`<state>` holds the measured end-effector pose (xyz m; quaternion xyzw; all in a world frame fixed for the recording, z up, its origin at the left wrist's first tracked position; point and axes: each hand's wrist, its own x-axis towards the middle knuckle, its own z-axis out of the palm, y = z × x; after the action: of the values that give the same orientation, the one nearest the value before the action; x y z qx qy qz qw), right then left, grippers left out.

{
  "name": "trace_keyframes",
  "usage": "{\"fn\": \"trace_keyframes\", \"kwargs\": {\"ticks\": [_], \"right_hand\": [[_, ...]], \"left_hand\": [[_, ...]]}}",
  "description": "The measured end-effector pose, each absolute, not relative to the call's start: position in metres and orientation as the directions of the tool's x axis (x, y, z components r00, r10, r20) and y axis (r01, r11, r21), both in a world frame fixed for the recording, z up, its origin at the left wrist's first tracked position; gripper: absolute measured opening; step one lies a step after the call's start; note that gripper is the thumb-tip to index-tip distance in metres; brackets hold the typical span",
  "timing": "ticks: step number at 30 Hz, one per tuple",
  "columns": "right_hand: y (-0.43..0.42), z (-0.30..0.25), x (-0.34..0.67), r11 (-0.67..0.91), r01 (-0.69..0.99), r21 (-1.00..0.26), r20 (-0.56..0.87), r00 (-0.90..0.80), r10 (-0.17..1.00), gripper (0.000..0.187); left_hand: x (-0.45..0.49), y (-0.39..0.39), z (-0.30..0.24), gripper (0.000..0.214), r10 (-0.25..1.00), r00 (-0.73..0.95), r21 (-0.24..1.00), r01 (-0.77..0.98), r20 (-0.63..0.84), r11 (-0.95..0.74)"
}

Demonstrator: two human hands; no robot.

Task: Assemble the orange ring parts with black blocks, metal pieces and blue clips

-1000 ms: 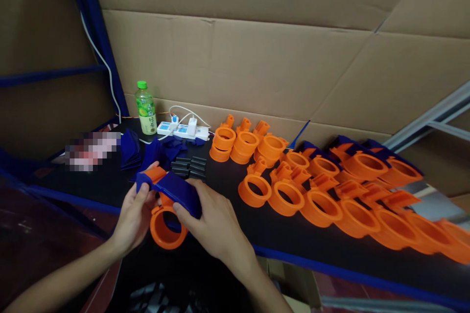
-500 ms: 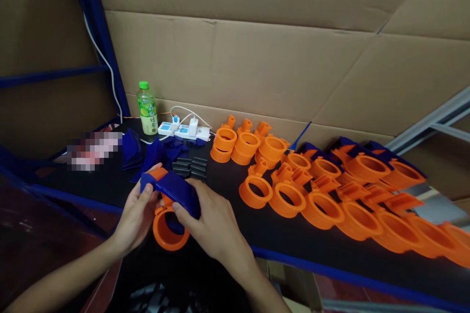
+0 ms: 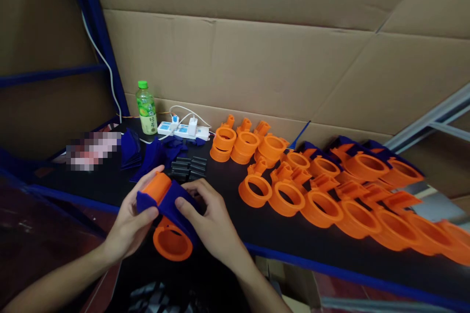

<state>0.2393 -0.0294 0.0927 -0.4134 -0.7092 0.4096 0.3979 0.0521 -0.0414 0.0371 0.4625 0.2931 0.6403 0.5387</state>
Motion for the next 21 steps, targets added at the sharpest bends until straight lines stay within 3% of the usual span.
{"fn": "trace_keyframes", "kwargs": {"ticks": [3,8,15,21], "right_hand": [[-0.033,0.091,0.235,0.21,0.076,-0.975,0.176,-0.314,0.933,0.022],[-0.036,0.088,0.236,0.105,-0.104,-0.989,0.134,-0.323,0.937,0.02],[-0.04,0.085,0.235,0.034,-0.179,-0.983,0.101,-0.381,0.919,0.022],[-0.04,0.087,0.233,0.043,-0.142,-0.989,0.091,-0.346,0.934,0.023]], "left_hand": [[0.049,-0.048,0.039,0.082,0.954,0.121,0.869,-0.456,0.276,-0.193],[0.041,-0.051,0.04,0.081,0.918,0.188,0.872,-0.422,0.351,-0.247],[0.032,-0.051,0.043,0.084,0.879,0.27,0.884,-0.376,0.393,-0.28],[0.031,-0.049,0.047,0.079,0.874,0.27,0.887,-0.347,0.404,-0.303]]}}
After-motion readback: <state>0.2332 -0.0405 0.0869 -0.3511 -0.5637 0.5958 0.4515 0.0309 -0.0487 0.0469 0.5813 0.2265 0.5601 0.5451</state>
